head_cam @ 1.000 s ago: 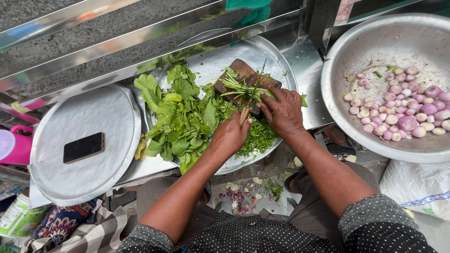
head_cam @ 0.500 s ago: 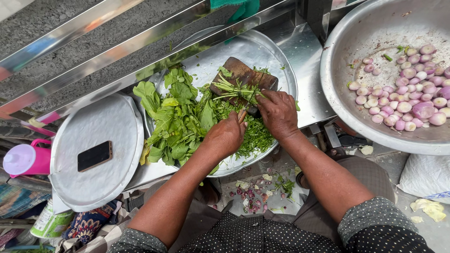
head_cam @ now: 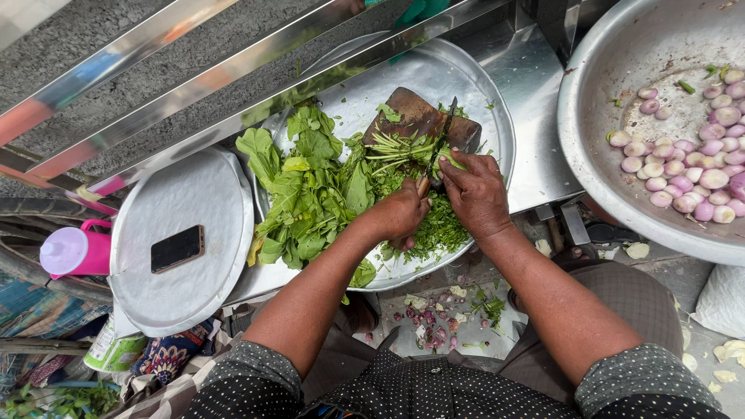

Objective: The person chops green leafy vegetables using a knife on a small wooden board placed on a metal tray, moving the chopped pieces into a pile on the same tray.

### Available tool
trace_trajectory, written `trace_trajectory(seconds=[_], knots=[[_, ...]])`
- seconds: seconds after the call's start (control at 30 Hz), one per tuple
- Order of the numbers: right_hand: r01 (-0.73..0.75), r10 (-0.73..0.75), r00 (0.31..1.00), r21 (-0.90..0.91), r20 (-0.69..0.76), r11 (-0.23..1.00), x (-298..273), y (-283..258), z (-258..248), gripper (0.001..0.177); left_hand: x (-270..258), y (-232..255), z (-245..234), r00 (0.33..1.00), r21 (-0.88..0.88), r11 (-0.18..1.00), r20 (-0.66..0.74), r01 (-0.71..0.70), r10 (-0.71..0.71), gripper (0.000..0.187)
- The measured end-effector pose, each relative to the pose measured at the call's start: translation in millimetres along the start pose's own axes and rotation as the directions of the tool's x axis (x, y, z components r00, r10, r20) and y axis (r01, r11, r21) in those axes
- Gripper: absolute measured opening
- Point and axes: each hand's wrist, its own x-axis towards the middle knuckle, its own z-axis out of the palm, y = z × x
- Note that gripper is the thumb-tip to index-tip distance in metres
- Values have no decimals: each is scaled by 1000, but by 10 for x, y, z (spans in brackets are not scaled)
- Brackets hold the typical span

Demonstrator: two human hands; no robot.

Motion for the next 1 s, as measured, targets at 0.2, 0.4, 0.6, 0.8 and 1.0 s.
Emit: trace_trajectory(seconds=[0.2, 0.4, 0.6, 0.8, 1.0], knots=[[52, -51, 999, -65, 13, 997, 15, -69, -75, 34, -183, 38, -215, 994, -32, 999, -105, -14, 11, 59], [24, -21, 998, -57, 59, 998, 14, -94, -87, 36, 120, -22, -403, 772, 440, 866, -455, -239, 444, 66], [-34, 35, 999, -41, 35, 999, -34, -54, -46, 37, 464, -23, -477, 884, 559, 816, -295, -149, 363, 55], [-39, 39, 999, 7, 10, 999, -16, -94, -52, 34, 154, 18, -691, 828, 501, 849, -398, -166, 396, 56], [-82, 82, 997, -20, 6, 996, -49, -85, 61, 32, -584, 680, -629, 829, 389, 898, -419, -204, 370, 56]])
